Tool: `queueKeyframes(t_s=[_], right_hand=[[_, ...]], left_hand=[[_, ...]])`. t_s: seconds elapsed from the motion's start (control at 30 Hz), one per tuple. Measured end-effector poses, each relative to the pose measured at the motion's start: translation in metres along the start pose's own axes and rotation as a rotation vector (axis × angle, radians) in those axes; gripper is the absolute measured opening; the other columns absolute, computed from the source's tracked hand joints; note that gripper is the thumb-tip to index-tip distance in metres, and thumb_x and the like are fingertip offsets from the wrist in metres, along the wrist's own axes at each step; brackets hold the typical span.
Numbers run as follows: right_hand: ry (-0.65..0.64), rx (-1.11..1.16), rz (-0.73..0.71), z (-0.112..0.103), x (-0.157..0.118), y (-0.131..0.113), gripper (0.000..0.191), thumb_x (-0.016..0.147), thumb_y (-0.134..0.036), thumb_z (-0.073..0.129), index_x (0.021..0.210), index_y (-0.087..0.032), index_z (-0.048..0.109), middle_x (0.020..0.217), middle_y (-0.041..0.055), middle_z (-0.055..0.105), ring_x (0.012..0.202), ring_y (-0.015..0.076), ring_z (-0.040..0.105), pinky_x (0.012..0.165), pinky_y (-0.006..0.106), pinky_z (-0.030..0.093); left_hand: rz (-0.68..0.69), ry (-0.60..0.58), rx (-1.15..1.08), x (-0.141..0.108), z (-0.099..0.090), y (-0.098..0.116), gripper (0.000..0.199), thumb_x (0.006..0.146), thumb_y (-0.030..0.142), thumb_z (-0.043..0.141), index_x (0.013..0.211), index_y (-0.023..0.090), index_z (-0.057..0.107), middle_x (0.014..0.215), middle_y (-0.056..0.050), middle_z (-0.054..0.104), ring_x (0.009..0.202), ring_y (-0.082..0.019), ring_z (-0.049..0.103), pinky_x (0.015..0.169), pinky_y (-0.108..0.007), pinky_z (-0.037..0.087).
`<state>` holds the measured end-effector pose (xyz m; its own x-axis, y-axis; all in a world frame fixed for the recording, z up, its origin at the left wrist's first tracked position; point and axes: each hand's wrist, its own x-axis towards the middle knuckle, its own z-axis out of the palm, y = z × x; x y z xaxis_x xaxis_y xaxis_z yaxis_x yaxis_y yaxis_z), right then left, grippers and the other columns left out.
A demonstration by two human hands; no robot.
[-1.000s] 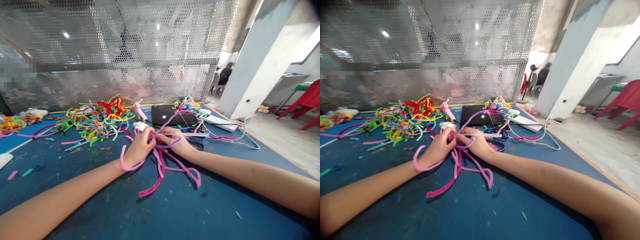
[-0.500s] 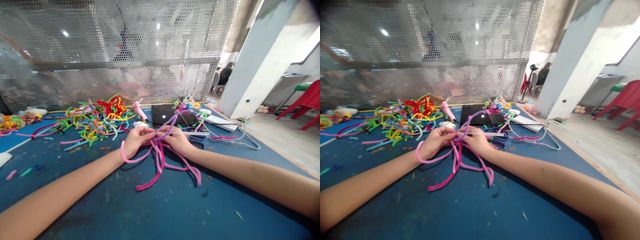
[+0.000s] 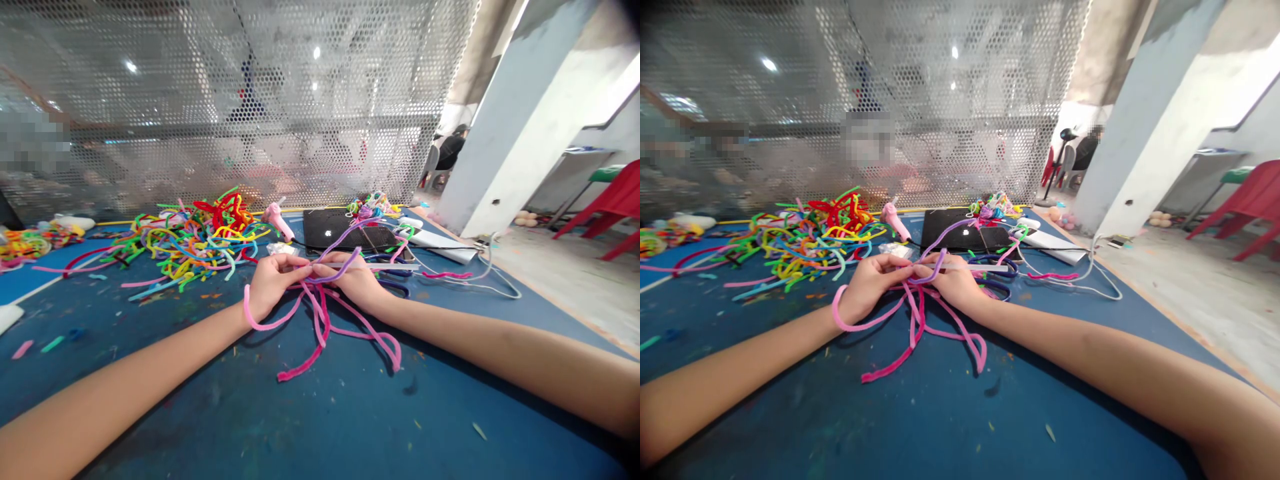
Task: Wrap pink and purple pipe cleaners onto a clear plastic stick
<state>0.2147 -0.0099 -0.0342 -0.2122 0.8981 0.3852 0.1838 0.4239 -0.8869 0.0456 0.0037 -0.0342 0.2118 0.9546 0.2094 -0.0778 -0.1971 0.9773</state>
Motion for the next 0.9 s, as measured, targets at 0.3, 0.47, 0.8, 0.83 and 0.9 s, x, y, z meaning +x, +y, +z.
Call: queueKeyframes(t_s=[0.3,0.47,0.8,0.83,0.9], right_hand=[[-0.009,0.098,0.120,0.002,-0.002,-0.009,0.032,0.070,-0.046,0.066,0.074,-0.015,0.066,0.058,-0.0011,0.057,0.046,0.0086,0.047,0.043,0.022,0.037],[0.006,0.063,0.084,0.000,-0.002,-0.014,0.029,0.071,-0.044,0.066,0.071,-0.015,0.068,0.065,0.0012,0.062,0.051,0.0102,0.052,0.048,0.024,0.040],[-0.043,0.404,0.085,0.000,-0.001,0.000,0.025,0.069,-0.037,0.071,0.084,-0.017,0.072,0.084,0.0039,0.070,0.076,0.0154,0.063,0.075,0.030,0.049],[-0.053,0.450,0.092,0.001,0.000,0.002,0.025,0.069,-0.037,0.071,0.086,-0.018,0.072,0.087,0.0045,0.070,0.079,0.0159,0.063,0.079,0.032,0.049],[-0.060,0.486,0.107,0.001,0.000,0.005,0.025,0.069,-0.036,0.071,0.086,-0.017,0.072,0.090,0.0052,0.070,0.082,0.0163,0.064,0.083,0.034,0.048]], left_hand=[[0.058,0.057,0.054,-0.003,0.002,0.006,0.021,0.055,0.027,0.081,0.068,0.015,0.071,0.068,-0.002,0.070,0.060,-0.013,0.061,0.063,-0.026,0.050],[0.129,0.095,0.090,-0.006,0.005,0.010,0.020,0.053,0.028,0.082,0.066,0.016,0.072,0.069,-0.003,0.070,0.065,-0.016,0.064,0.066,-0.030,0.052],[0.211,0.073,0.063,-0.007,0.006,0.009,0.023,0.058,0.025,0.080,0.076,0.015,0.070,0.078,-0.003,0.071,0.070,-0.014,0.064,0.070,-0.027,0.052],[0.220,0.070,0.050,-0.007,0.006,0.009,0.025,0.058,0.024,0.080,0.079,0.015,0.070,0.080,-0.003,0.071,0.071,-0.014,0.064,0.071,-0.026,0.052],[0.224,0.074,0.019,-0.007,0.005,0.010,0.033,0.058,0.023,0.080,0.087,0.016,0.067,0.084,-0.002,0.070,0.075,-0.014,0.064,0.071,-0.025,0.052]])
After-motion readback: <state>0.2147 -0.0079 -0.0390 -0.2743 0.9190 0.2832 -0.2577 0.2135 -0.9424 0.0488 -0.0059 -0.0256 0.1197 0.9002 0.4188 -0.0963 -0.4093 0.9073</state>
